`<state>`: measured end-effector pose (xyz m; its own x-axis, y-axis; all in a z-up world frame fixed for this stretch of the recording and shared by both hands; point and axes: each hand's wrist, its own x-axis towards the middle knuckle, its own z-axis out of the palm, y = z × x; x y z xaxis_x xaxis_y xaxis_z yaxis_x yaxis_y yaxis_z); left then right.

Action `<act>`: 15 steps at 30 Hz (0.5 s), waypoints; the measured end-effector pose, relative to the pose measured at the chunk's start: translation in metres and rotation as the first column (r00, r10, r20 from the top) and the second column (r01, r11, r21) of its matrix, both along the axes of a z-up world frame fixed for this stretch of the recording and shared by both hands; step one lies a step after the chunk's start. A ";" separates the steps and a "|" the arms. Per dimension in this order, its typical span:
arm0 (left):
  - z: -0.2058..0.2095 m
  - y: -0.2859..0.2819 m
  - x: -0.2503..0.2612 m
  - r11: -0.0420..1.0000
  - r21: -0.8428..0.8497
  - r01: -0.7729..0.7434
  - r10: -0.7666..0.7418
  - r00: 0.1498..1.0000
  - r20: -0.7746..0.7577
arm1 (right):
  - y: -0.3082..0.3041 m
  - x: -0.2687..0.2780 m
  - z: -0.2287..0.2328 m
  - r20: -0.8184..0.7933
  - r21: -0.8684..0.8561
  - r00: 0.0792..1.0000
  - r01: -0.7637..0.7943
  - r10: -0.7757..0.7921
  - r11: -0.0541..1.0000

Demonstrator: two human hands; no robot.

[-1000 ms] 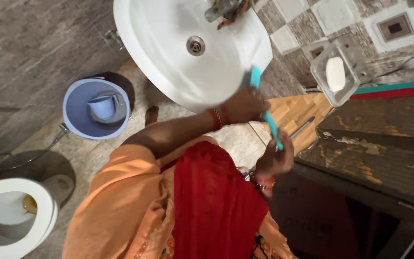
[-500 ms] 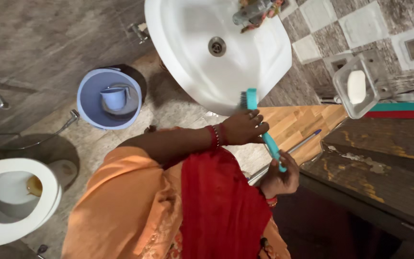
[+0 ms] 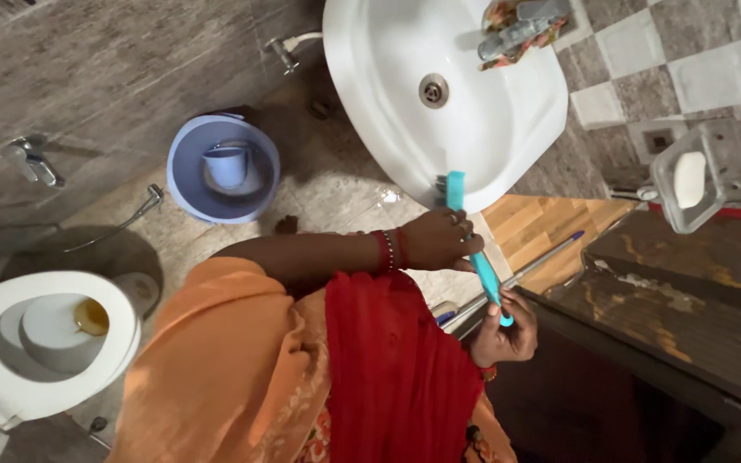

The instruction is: The person cleans a bathroom sink by scrubbing the ceramic basin and the metal faucet with a blue brush.

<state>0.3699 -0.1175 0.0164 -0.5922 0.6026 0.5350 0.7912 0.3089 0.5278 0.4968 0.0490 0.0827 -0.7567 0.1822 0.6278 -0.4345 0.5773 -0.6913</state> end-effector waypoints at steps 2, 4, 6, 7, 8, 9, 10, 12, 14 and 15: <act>-0.002 -0.022 0.002 1.000 -0.007 0.012 -0.012 1.000 0.021 | -0.013 0.002 0.003 0.026 -0.037 0.999 -0.025 0.026 0.999; -0.003 -0.047 0.002 0.997 -0.038 -0.070 0.069 0.997 -0.025 | -0.023 0.001 0.009 0.208 -0.022 0.962 -0.176 0.177 0.984; -0.005 -0.072 -0.005 0.991 0.005 -0.132 0.132 0.989 -0.063 | -0.048 -0.015 -0.003 0.137 -0.012 0.978 -0.159 0.160 0.987; -0.007 -0.083 -0.009 0.980 0.050 -0.193 0.197 0.975 -0.101 | -0.062 -0.025 -0.010 0.063 -0.004 0.988 -0.141 0.141 0.990; -0.007 -0.093 -0.015 0.980 0.053 -0.194 0.198 0.975 -0.100 | -0.073 -0.035 -0.012 0.063 -0.002 0.988 -0.142 0.141 0.990; -0.007 -0.102 -0.021 0.968 0.033 -0.249 0.251 0.962 -0.106 | -0.082 -0.044 -0.013 0.063 0.012 0.988 -0.141 0.140 0.990; -0.006 -0.110 -0.026 0.952 0.011 -0.306 0.305 0.945 -0.114 | -0.090 -0.052 -0.012 0.060 0.024 0.988 -0.142 0.141 0.990; -0.003 -0.125 -0.037 0.939 0.019 -0.342 0.341 0.927 -0.158 | -0.104 -0.066 -0.009 0.084 -0.005 0.985 -0.152 0.152 0.988; 0.000 -0.134 -0.039 0.924 0.027 -0.382 0.379 0.902 -0.208 | -0.112 -0.068 -0.004 0.100 -0.038 0.980 -0.166 0.169 0.985; 0.003 -0.130 -0.038 0.942 0.000 -0.335 0.330 0.927 -0.180 | -0.111 -0.063 0.000 0.103 -0.037 0.985 -0.134 0.137 0.990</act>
